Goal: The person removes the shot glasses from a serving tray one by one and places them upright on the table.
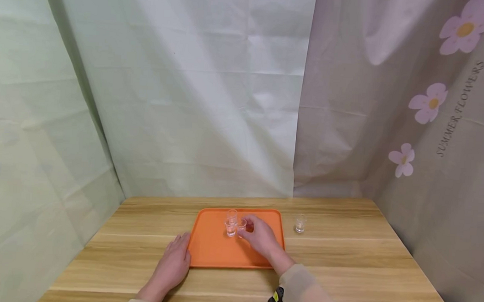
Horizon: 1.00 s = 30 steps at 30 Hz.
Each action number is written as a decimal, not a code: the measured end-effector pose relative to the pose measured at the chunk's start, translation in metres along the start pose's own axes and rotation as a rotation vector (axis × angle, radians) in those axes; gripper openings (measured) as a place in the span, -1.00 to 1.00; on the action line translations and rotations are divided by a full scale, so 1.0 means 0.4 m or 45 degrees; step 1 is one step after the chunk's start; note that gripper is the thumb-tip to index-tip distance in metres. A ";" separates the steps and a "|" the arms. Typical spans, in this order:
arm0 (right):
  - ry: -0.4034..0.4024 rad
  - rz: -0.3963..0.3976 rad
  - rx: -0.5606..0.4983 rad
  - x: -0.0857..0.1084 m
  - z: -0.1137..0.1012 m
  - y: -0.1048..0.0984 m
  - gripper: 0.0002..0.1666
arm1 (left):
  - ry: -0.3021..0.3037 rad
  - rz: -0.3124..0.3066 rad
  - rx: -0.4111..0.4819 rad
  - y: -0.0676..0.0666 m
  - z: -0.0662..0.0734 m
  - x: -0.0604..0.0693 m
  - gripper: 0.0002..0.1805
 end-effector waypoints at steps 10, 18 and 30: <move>0.017 0.037 0.027 -0.001 0.003 0.002 -0.76 | 0.010 0.017 -0.008 0.003 0.000 0.003 -0.43; 0.042 0.031 -0.032 0.011 0.007 -0.010 -0.75 | -0.005 -0.004 0.010 -0.007 0.013 0.004 -0.42; 0.005 0.099 -0.122 0.037 0.007 -0.061 -0.71 | 0.020 0.009 0.004 -0.016 0.021 0.003 -0.44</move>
Point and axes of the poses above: each hand's wrist, its own x-axis away from the middle knuckle, its own y-axis out of the palm, z = x × y, the point moved 9 cm from there along -x, towards the middle knuckle, and after that the axes turned 12 degrees about y, right-handed, at the moved point
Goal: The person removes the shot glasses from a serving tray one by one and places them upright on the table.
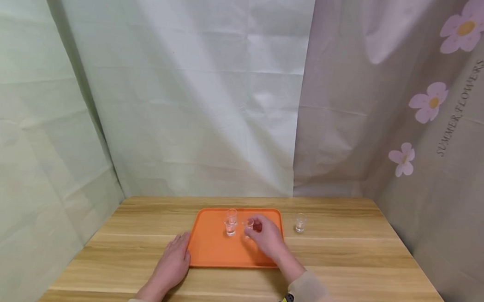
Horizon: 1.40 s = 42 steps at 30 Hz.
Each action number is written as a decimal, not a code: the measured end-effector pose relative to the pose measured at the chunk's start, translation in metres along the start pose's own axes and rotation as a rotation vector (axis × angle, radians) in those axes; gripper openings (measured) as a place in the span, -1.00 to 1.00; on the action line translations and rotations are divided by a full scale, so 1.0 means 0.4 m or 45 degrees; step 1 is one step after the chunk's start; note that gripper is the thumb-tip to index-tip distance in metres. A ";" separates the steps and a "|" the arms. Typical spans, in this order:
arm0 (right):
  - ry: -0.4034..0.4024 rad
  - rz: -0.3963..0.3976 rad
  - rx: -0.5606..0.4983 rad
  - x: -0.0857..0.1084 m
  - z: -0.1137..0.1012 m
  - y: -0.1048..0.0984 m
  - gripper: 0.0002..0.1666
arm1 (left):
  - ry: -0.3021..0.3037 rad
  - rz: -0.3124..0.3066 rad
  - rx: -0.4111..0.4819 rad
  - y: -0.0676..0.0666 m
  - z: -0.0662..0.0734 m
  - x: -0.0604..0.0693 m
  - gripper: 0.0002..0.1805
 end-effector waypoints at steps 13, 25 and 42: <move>0.077 0.078 0.087 0.048 0.024 -0.096 -0.69 | -0.046 -0.093 -0.009 -0.037 0.046 -0.010 -0.44; 0.090 0.064 0.083 0.078 0.056 -0.192 -0.59 | -0.049 -0.129 -0.046 -0.039 0.047 -0.013 -0.45; 0.168 0.039 0.224 0.103 0.069 -0.347 -0.49 | 0.015 0.003 0.017 -0.018 0.021 -0.005 -0.45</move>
Point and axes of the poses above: each hand's wrist, its own x-axis away from the middle knuckle, its own y-axis out of the palm, z = x × y, the point moved 9 cm from there along -x, towards the middle knuckle, and after that the axes turned 12 degrees about y, right-handed, at the moved point
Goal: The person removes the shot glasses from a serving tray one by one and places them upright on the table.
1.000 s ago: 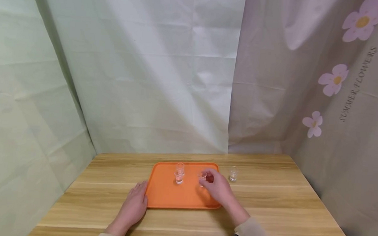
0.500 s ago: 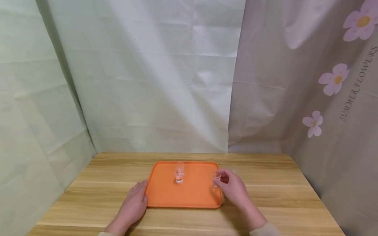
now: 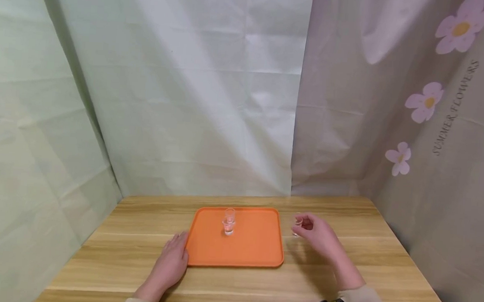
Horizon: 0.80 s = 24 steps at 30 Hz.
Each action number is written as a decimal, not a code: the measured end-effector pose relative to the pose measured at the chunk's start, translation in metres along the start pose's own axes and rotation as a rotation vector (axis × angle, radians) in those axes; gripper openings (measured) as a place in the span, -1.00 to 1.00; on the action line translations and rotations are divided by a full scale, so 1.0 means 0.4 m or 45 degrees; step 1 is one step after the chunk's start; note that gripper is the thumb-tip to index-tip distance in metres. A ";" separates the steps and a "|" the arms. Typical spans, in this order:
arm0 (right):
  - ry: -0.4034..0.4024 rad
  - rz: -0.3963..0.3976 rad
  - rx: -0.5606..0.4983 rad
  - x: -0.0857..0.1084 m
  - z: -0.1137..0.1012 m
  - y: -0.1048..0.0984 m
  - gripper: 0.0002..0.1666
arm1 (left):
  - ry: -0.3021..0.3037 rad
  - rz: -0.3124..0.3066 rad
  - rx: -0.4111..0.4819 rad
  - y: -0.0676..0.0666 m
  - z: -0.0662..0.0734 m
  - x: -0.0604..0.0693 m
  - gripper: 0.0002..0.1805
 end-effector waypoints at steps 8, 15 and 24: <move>0.045 0.055 0.015 -0.009 0.021 -0.053 -0.49 | -0.051 -0.068 -0.024 -0.004 0.002 -0.003 -0.43; 0.057 0.124 0.027 -0.026 0.058 -0.067 -0.50 | -0.023 -0.043 0.000 -0.010 0.009 0.000 -0.44; 0.117 0.174 0.021 -0.055 0.102 -0.071 -0.42 | -0.029 -0.039 -0.002 -0.001 0.002 0.000 -0.43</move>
Point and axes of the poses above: each hand's wrist, its own x-axis away from the middle knuckle, its own y-axis out of the palm, z = x × y, the point moved 9 cm from there along -x, towards the middle knuckle, and after that the axes turned 12 degrees about y, right-handed, at the moved point
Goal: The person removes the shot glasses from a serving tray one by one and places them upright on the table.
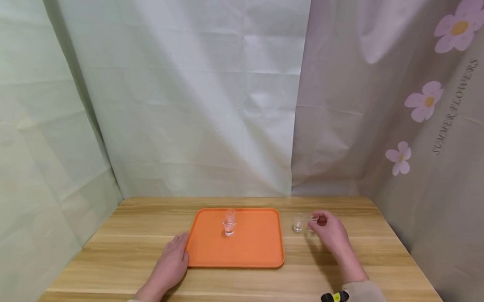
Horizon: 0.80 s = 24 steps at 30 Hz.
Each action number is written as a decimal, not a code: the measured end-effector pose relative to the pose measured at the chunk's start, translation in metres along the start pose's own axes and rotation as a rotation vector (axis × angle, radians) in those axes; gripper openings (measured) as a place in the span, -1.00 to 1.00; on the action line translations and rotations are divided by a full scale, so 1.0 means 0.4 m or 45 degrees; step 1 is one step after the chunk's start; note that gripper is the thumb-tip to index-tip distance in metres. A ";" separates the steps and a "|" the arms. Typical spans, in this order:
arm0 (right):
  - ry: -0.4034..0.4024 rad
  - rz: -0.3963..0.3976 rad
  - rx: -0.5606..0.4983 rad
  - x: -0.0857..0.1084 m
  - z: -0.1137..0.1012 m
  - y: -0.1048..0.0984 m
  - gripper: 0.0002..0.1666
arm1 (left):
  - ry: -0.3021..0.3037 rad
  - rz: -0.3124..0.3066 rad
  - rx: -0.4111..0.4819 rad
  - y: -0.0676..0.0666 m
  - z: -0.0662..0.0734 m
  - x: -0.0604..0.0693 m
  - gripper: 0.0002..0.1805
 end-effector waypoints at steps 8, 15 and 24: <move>0.010 -0.023 -0.026 -0.020 0.020 0.018 -0.40 | -0.017 -0.055 -0.034 -0.016 0.022 -0.005 -0.44; 0.029 -0.023 -0.027 -0.026 0.032 0.030 -0.41 | -0.045 -0.099 -0.059 -0.014 0.019 -0.009 -0.44; 0.029 -0.016 -0.034 -0.028 0.036 0.039 -0.40 | -0.066 -0.104 -0.043 -0.015 0.019 -0.007 -0.43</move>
Point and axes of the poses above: each hand's wrist, its own x-axis away from the middle knuckle, its own y-axis out of the palm, z = x × y, the point moved 9 cm from there along -x, towards the middle knuckle, and after that the axes turned 12 degrees about y, right-handed, at the moved point
